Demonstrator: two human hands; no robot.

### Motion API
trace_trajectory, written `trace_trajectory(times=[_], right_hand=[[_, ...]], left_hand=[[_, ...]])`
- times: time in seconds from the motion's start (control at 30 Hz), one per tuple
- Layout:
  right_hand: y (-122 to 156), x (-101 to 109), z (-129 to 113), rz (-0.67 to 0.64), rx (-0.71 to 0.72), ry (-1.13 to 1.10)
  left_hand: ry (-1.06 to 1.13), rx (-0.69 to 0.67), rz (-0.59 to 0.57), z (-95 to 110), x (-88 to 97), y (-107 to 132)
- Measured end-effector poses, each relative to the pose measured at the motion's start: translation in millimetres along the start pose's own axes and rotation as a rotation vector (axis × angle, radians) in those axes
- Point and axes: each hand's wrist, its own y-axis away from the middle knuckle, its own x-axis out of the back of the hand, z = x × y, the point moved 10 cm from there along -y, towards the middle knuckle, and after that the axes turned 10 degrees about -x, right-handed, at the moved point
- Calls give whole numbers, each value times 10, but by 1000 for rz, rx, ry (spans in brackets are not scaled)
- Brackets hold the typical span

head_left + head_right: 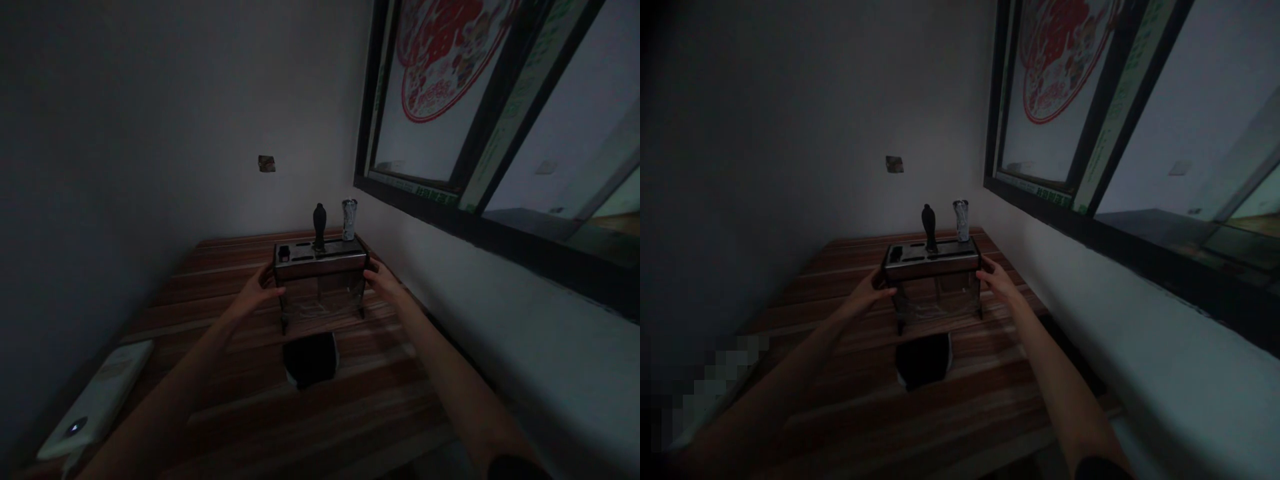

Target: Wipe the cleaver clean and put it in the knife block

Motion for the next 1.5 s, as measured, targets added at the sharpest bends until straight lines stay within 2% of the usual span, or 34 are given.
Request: trace_trajectory(times=[0.37, 0.63, 0.93, 1.5], right_hand=[[275, 477, -187, 58, 12, 48], [320, 744, -210, 99, 27, 24], [349, 930, -175, 136, 17, 9], [365, 1076, -64, 161, -14, -2]], left_hand=[[102, -12, -52, 43, -557, -111], [136, -28, -34, 15, -812, -212], [173, -22, -28, 31, -980, -268], [169, -20, 10, 73, -1012, -206]])
